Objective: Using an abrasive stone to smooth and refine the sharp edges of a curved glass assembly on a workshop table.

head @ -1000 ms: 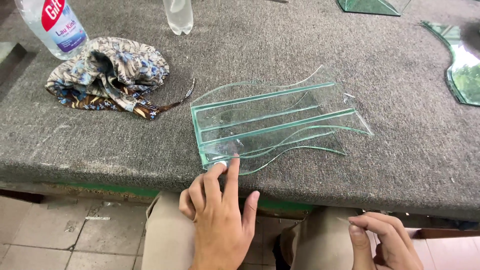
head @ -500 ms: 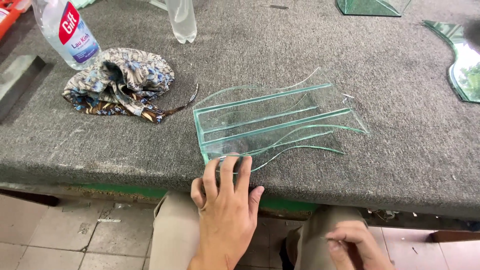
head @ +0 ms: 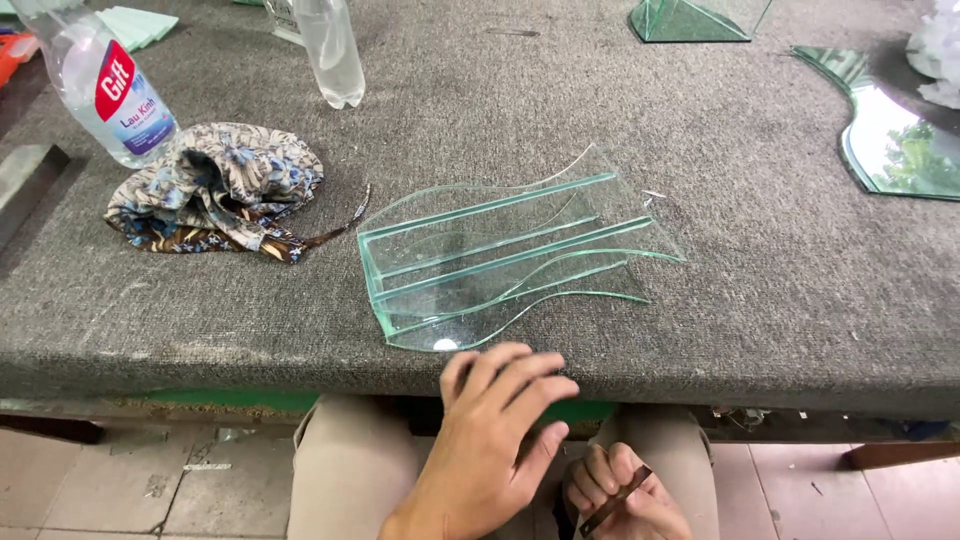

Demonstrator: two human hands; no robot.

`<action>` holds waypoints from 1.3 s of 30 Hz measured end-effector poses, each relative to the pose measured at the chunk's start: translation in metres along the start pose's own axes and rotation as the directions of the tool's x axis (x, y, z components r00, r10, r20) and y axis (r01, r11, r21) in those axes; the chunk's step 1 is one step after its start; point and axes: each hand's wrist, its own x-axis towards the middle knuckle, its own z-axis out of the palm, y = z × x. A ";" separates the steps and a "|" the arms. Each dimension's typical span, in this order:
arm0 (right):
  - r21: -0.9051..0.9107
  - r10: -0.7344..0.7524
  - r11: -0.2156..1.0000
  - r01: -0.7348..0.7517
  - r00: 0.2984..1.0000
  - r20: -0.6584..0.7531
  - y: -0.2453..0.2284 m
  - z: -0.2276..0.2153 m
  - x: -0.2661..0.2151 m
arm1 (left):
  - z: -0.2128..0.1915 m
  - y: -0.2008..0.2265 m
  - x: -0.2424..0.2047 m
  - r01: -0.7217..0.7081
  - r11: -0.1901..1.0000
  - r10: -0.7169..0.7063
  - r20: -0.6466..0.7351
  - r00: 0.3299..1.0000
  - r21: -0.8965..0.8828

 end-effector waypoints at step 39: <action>-0.200 0.100 0.973 -0.118 0.990 -0.096 0.011 0.004 0.002 | -0.004 -0.021 -0.007 0.111 0.988 -0.110 -0.012 0.994 0.111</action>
